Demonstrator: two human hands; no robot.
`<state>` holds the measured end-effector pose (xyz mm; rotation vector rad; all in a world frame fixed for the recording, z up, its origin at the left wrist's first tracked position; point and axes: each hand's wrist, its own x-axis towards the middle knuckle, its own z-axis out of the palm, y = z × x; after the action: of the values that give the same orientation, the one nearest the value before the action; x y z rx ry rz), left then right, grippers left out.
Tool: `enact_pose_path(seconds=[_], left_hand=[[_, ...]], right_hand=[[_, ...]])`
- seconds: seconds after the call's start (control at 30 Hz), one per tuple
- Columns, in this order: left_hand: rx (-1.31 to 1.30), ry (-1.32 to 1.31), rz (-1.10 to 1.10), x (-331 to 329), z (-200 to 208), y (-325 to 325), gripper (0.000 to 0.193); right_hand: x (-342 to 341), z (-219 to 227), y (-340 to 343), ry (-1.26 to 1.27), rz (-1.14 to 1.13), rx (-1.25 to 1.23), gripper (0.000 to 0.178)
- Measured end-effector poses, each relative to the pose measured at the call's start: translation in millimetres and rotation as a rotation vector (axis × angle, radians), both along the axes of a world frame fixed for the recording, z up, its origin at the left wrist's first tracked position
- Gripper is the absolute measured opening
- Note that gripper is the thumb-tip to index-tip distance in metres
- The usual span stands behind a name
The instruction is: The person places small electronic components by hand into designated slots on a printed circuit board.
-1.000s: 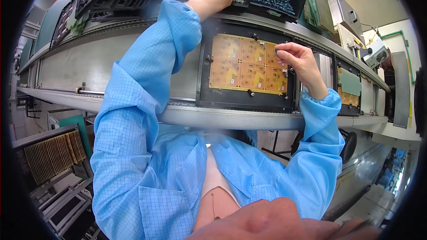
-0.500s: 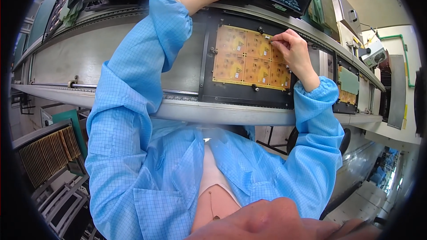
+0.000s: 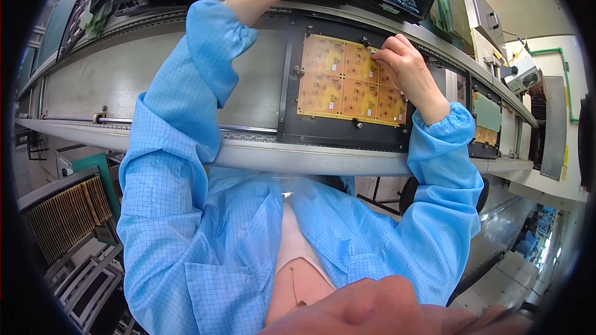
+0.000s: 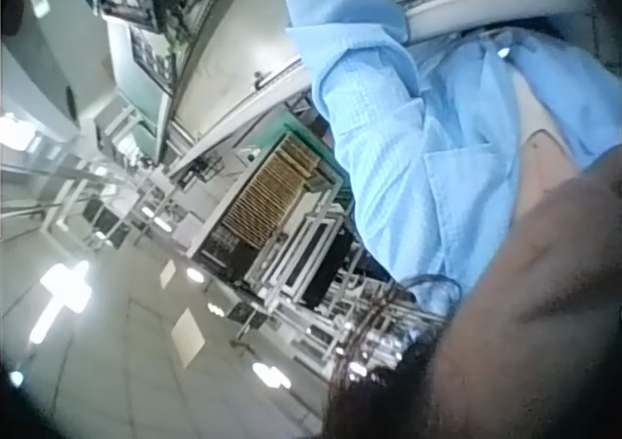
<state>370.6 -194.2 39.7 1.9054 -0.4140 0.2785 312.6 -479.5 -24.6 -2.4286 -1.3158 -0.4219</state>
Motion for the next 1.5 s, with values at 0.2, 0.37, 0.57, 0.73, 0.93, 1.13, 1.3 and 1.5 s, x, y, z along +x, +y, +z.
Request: enact_pose_path(seconds=[0.2,0.37,0.57,0.73,0.93,1.13,1.3,1.5], left_hand=[[-0.028,0.170,-0.150,-39,-5,10,0.018],[-0.074,0.294,-0.201,-63,-14,-18,0.016],[0.219,0.130,-0.175,-77,-33,-35,0.012],[0.378,0.143,-0.261,-80,-41,-64,0.017],[0.609,0.028,-0.290,-78,-65,-84,0.018],[0.734,0.033,-0.199,-75,-77,-76,0.018],[0.729,0.106,-0.190,-76,-71,-77,0.018],[0.684,0.132,-0.175,-79,-73,-78,0.018]], right_hand=[[35,22,-6,-0.094,-0.153,0.210,0.012],[118,20,5,-0.204,-0.341,-0.042,0.013],[139,26,15,-0.019,-0.407,-0.262,0.012],[120,35,13,-0.043,-0.371,-0.001,0.007],[70,39,22,0.016,-0.218,0.309,0.007],[29,19,17,0.119,-0.135,0.342,0.013],[7,17,1,0.176,-0.195,0.321,0.014],[-7,15,-6,0.264,-0.247,0.330,0.014]])
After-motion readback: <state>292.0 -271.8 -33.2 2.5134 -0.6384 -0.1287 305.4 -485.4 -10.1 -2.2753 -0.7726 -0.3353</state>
